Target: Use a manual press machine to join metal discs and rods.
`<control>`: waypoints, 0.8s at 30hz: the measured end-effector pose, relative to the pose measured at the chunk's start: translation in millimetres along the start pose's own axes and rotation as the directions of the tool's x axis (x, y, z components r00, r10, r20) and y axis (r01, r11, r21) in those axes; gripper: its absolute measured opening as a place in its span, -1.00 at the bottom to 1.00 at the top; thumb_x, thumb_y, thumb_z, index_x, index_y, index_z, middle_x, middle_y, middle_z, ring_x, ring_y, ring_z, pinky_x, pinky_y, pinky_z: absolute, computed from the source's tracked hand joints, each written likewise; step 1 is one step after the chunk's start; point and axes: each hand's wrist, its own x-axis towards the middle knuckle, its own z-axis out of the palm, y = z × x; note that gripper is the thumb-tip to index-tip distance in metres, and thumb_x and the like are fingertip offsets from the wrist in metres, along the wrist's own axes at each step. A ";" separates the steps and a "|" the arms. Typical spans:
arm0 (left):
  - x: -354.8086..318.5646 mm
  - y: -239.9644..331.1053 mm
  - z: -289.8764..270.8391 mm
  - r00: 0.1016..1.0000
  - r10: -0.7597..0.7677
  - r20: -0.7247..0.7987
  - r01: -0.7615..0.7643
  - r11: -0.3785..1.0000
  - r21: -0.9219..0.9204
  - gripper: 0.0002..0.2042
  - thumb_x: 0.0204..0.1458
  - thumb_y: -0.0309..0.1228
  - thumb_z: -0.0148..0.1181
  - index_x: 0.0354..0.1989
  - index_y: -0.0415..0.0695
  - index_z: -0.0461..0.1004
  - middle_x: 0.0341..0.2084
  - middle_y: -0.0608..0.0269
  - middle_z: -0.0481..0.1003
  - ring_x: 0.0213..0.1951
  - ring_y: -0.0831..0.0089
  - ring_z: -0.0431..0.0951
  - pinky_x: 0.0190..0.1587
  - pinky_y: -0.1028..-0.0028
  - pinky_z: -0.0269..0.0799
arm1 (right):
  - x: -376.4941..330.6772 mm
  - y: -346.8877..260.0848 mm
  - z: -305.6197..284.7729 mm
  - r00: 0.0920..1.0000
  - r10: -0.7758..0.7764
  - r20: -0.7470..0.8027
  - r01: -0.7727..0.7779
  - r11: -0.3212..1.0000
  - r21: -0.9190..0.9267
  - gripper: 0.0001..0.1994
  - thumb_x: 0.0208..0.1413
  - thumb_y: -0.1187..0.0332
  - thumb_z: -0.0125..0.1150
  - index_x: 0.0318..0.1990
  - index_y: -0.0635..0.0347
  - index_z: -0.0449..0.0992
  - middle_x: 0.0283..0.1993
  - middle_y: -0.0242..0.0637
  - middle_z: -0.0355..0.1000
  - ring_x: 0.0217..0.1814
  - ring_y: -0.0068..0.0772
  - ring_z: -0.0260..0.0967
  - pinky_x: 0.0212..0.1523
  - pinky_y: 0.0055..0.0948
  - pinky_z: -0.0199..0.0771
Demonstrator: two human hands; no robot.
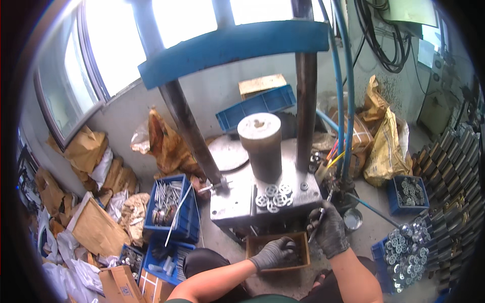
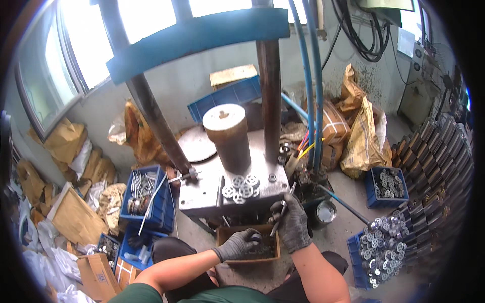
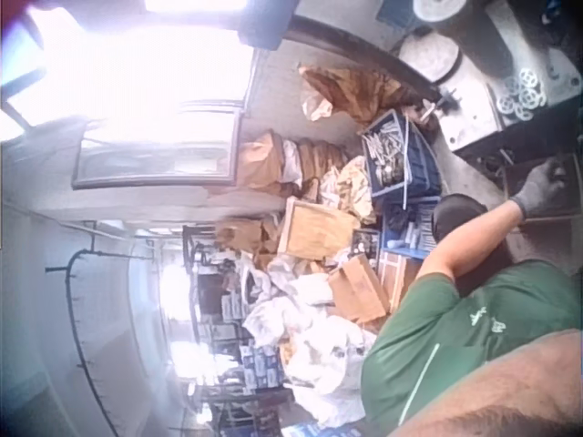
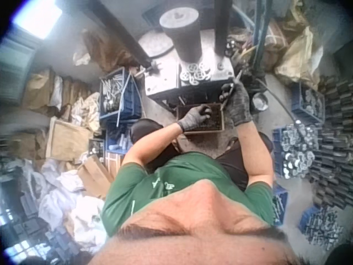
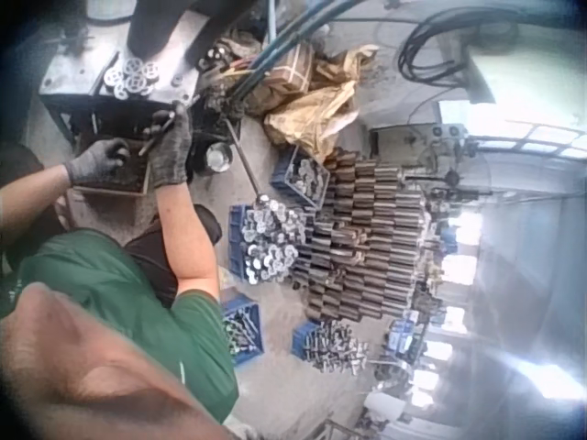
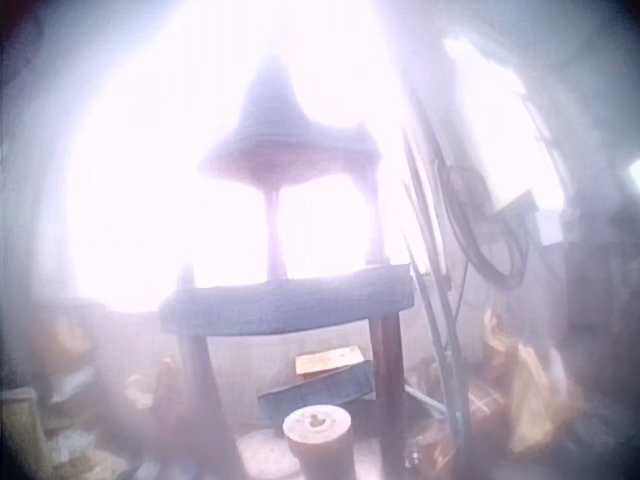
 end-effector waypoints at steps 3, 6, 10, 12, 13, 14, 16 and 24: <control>4.7 83.6 -49.5 0.942 0.241 -0.233 -0.280 0.948 -0.153 -0.60 0.16 -0.50 0.29 0.18 -0.11 0.43 -0.12 0.09 0.60 -0.06 0.32 0.62 0.05 0.38 0.51 | -5.3 -9.4 1.9 1.000 -0.015 0.003 0.015 0.999 0.029 -0.83 0.28 0.14 0.22 -0.11 -0.05 0.50 -0.42 -0.37 0.49 -0.55 -0.43 0.35 -0.42 -0.27 0.44; 33.4 152.2 -121.5 0.680 0.539 -0.497 -0.544 0.825 0.152 -0.61 0.20 -0.52 0.22 0.21 -0.09 0.40 -0.06 0.03 0.56 0.01 0.24 0.60 0.08 0.36 0.53 | -1.4 -11.3 -2.5 0.999 0.039 -0.018 -0.037 0.996 0.087 -0.85 0.28 0.15 0.22 -0.15 -0.06 0.49 -0.42 -0.38 0.49 -0.55 -0.42 0.34 -0.38 -0.24 0.45; 76.1 200.7 -219.9 0.406 0.793 -0.454 -0.341 0.592 0.730 -0.55 0.17 -0.39 0.21 0.24 -0.17 0.38 0.19 -0.12 0.40 0.23 -0.06 0.44 0.25 0.19 0.42 | 1.2 -10.0 0.8 0.994 0.110 0.024 -0.112 0.982 0.153 -0.87 0.28 0.17 0.20 -0.21 -0.07 0.48 -0.43 -0.37 0.48 -0.54 -0.40 0.41 -0.31 -0.16 0.50; 88.5 201.1 -241.9 0.546 0.742 -0.390 -0.135 0.537 0.833 -0.47 0.17 -0.31 0.24 0.30 -0.19 0.33 0.25 -0.12 0.35 0.29 -0.05 0.37 0.33 0.17 0.31 | 2.3 -7.1 3.0 0.994 0.107 0.021 -0.109 0.980 0.166 -0.88 0.27 0.18 0.21 -0.21 -0.06 0.48 -0.43 -0.36 0.48 -0.53 -0.38 0.43 -0.30 -0.14 0.52; 92.3 205.2 -247.3 0.676 0.646 -0.354 0.061 0.430 0.901 -0.39 0.17 -0.23 0.28 0.35 -0.21 0.28 0.31 -0.12 0.30 0.35 -0.05 0.29 0.41 0.16 0.20 | 2.1 -6.9 3.7 0.991 0.134 0.020 -0.136 0.975 0.177 -0.88 0.26 0.18 0.22 -0.21 -0.05 0.48 -0.43 -0.36 0.48 -0.54 -0.38 0.43 -0.30 -0.13 0.52; 96.8 209.0 -251.0 0.676 0.650 -0.349 0.054 0.428 0.902 -0.39 0.17 -0.23 0.28 0.35 -0.21 0.28 0.31 -0.12 0.30 0.35 -0.05 0.29 0.41 0.16 0.20 | 2.0 -6.5 3.3 0.987 0.162 0.019 -0.162 0.968 0.189 -0.88 0.25 0.19 0.23 -0.21 -0.04 0.48 -0.44 -0.35 0.48 -0.54 -0.37 0.43 -0.30 -0.13 0.52; 101.7 215.6 -257.7 0.783 0.485 -0.391 0.069 0.556 0.828 -0.27 0.14 -0.07 0.27 0.41 -0.23 0.22 0.40 -0.12 0.20 0.46 0.00 0.12 0.50 0.17 0.01 | 4.2 -2.3 0.6 0.987 0.158 0.011 -0.157 0.969 0.192 -0.87 0.24 0.20 0.24 -0.20 -0.03 0.48 -0.42 -0.34 0.48 -0.51 -0.36 0.44 -0.27 -0.11 0.53; 131.9 213.6 -271.7 0.785 0.451 -0.426 0.137 0.544 0.828 -0.21 0.07 0.02 0.26 0.41 -0.20 0.24 0.44 -0.09 0.18 0.43 0.02 0.22 0.47 0.26 0.12 | 10.5 10.8 -2.9 0.979 0.186 0.078 -0.199 0.957 0.212 -0.86 0.31 0.21 0.18 -0.20 0.03 0.45 -0.37 -0.22 0.52 -0.50 -0.32 0.47 -0.25 -0.08 0.64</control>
